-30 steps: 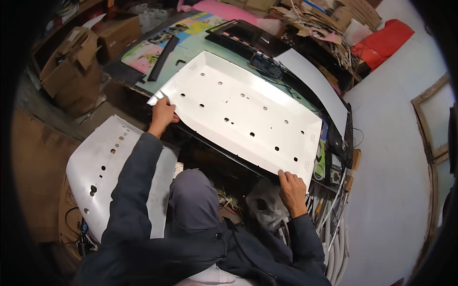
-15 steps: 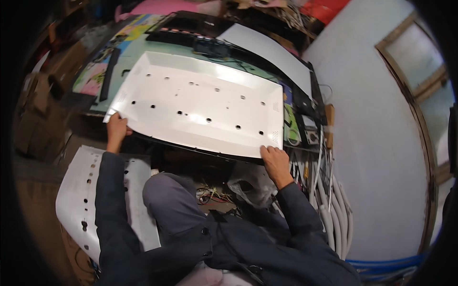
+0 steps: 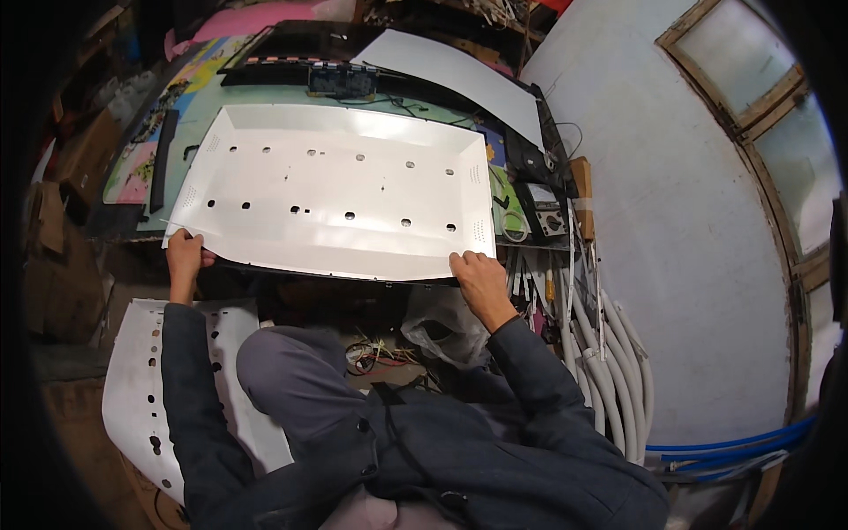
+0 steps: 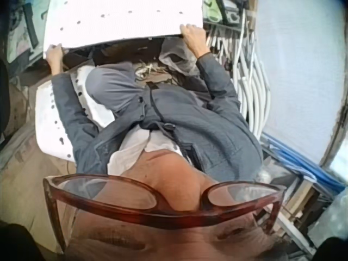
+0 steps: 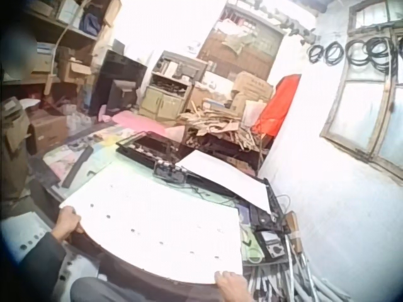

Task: The person handles wires and white perforated panels over a black plastic chassis. They connect small wires, then repeatedly place, lift, and reposition the panels to align them with the chassis.

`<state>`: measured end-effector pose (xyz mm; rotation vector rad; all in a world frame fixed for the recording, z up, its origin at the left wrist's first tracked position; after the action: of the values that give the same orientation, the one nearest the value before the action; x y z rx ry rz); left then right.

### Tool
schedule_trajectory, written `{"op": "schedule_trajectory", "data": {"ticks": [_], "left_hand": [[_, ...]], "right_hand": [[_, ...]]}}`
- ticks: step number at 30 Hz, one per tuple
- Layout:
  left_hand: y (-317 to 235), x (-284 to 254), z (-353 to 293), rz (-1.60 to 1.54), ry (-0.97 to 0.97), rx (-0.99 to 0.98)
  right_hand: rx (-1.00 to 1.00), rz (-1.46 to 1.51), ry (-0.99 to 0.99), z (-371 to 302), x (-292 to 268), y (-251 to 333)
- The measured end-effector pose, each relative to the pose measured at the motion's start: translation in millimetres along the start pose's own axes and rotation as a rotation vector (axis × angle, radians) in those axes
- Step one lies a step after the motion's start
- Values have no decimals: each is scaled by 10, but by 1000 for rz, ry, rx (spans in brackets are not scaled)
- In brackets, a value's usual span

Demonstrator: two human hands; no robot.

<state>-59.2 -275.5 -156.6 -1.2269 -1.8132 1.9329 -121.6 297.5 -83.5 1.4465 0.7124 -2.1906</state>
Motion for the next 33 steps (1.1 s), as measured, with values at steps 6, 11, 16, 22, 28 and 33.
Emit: {"op": "schedule_trajectory", "data": {"ticks": [6, 11, 16, 22, 28, 33], "left_hand": [[-139, -90, -119, 133, 22, -10], [-70, -69, -144, 0, 17, 0], [-4, -103, -160, -24, 32, -11], [-52, -85, -266, -27, 4, -24], [20, -107, -169, -17, 4, -42], [-80, -70, -184, 30, 12, -42]], "right_hand": [[9, 22, 3, 42, 4, -20], [12, 31, -27, 121, 23, -25], [29, 66, -3, 73, 86, -61], [10, 179, -45, 92, 76, -64], [36, 118, 81, 135, 29, 22], [56, 85, 130, 89, 41, 30]]}}
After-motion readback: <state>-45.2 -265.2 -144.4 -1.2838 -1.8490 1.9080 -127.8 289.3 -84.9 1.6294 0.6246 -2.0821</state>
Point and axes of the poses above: each hand's wrist, its own z-axis towards the middle knuckle, its own x-axis out of the palm, y = z × x, the point moved 1 cm from there along z, towards the middle knuckle, and after that the axes turned 4 degrees about z, right-handed, at the moved point
